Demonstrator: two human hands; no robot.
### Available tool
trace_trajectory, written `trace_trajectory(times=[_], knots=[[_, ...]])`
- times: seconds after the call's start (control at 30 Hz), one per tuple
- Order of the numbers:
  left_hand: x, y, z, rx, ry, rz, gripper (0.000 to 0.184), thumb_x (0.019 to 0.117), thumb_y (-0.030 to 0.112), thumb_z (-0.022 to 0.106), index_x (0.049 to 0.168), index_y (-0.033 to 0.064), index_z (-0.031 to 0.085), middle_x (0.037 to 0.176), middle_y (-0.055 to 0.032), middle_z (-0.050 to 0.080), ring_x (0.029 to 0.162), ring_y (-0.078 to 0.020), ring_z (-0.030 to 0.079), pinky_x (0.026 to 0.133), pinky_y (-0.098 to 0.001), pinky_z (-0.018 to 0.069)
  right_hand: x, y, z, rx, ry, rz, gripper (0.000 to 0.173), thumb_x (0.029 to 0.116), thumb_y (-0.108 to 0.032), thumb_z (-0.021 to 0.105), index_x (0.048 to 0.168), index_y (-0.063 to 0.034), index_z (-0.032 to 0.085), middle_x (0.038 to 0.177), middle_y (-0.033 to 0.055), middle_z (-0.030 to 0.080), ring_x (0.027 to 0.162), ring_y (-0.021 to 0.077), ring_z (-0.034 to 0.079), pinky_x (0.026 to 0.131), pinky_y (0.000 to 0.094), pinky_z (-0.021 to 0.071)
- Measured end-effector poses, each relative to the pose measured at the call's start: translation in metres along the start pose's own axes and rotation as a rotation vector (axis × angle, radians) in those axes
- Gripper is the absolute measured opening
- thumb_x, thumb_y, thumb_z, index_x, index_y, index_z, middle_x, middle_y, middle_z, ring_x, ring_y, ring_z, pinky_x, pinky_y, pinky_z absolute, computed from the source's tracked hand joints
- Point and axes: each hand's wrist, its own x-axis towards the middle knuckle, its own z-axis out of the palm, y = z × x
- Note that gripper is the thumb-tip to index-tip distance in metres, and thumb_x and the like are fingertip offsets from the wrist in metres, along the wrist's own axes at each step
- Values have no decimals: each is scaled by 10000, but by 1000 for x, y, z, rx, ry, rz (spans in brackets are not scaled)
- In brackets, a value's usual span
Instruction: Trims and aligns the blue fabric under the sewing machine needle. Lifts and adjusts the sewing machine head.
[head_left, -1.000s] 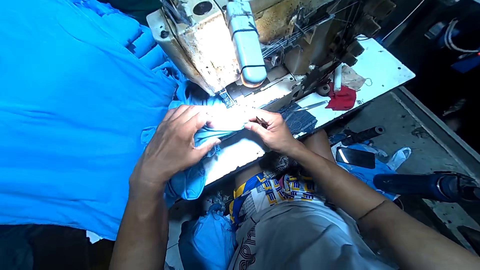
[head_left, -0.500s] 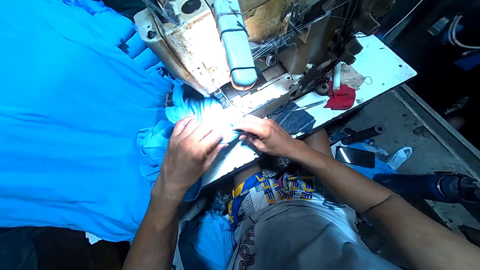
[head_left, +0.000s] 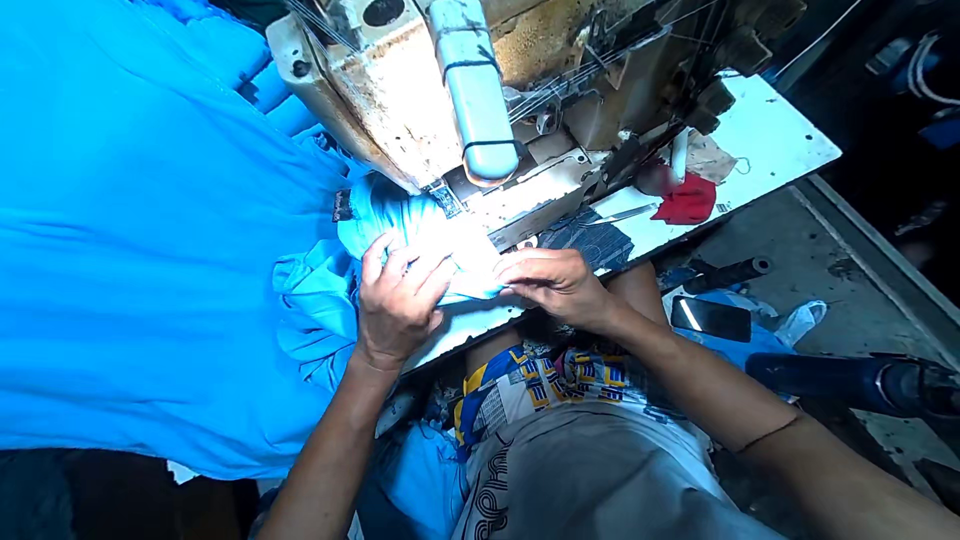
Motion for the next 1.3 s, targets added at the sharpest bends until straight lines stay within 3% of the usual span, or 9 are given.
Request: trace_trajectory(times=[0.17, 0.33, 0.5, 0.6, 0.83, 0.93, 1.07, 1.17, 1.3], knots=[[10, 7, -13, 47, -76, -11, 142, 900, 106, 591, 908, 60, 725, 1148, -99, 740, 1108, -348, 653, 1128, -598, 351, -8, -4, 5, 46, 31, 79, 62, 901, 44, 727, 960, 35, 745, 1048, 119, 734, 1063, 197, 703, 969, 373, 598], [11, 6, -16, 19, -125, 3, 162, 883, 142, 577, 865, 46, 706, 1134, -117, 743, 1128, -361, 648, 1118, -581, 363, -10, -8, 4, 22, 74, 117, 80, 897, 36, 735, 975, 29, 755, 1034, 107, 745, 1006, 168, 720, 911, 341, 619], [15, 1, -21, 17, -156, 21, 182, 888, 130, 557, 896, 23, 704, 1074, -137, 738, 1094, -369, 652, 1098, -575, 387, -14, -6, 7, 38, 115, 27, 115, 887, 86, 719, 990, 48, 752, 1105, 145, 742, 1082, 223, 715, 953, 381, 616], [16, 0, -23, 29, -172, 33, 165, 863, 117, 586, 918, 21, 708, 1072, -141, 733, 1076, -370, 653, 1088, -584, 390, -20, 1, 8, 74, 110, -12, 118, 885, 103, 713, 990, 60, 745, 1131, 157, 722, 1072, 220, 705, 917, 357, 620], [21, -2, -29, 25, -223, 22, 169, 874, 132, 604, 946, 37, 723, 1132, -120, 731, 1101, -358, 652, 1124, -611, 350, -17, -2, 5, 39, 91, 57, 75, 908, 68, 706, 976, 47, 728, 1078, 129, 727, 1030, 189, 711, 897, 343, 622], [24, -7, -29, 24, -226, 27, 188, 919, 146, 573, 955, 39, 724, 1088, -119, 730, 1104, -352, 651, 1120, -600, 366, -14, -2, 7, 6, 118, 92, 61, 905, 61, 707, 955, 38, 734, 1054, 119, 735, 1019, 183, 717, 894, 346, 625], [29, -22, -27, -27, -237, 46, 218, 897, 138, 588, 1008, 43, 750, 1124, -115, 736, 1133, -341, 655, 1122, -590, 380, -4, 2, 10, -48, 149, 107, 58, 909, 39, 711, 958, 28, 740, 1070, 115, 736, 1014, 171, 713, 903, 333, 614], [33, -34, -26, -42, -229, 38, 197, 898, 133, 595, 974, 31, 746, 1163, -117, 732, 1134, -330, 661, 1116, -571, 397, 6, 8, 12, -69, 153, 113, 36, 916, 22, 712, 946, 22, 733, 1043, 107, 728, 930, 138, 706, 826, 299, 615], [34, -46, -23, -31, -216, 22, 208, 896, 122, 601, 1021, 35, 743, 1257, -90, 712, 1168, -311, 654, 1101, -533, 424, 18, 12, 15, -86, 156, 129, 21, 929, -2, 709, 931, 12, 725, 979, 85, 707, 840, 110, 670, 751, 269, 592]])
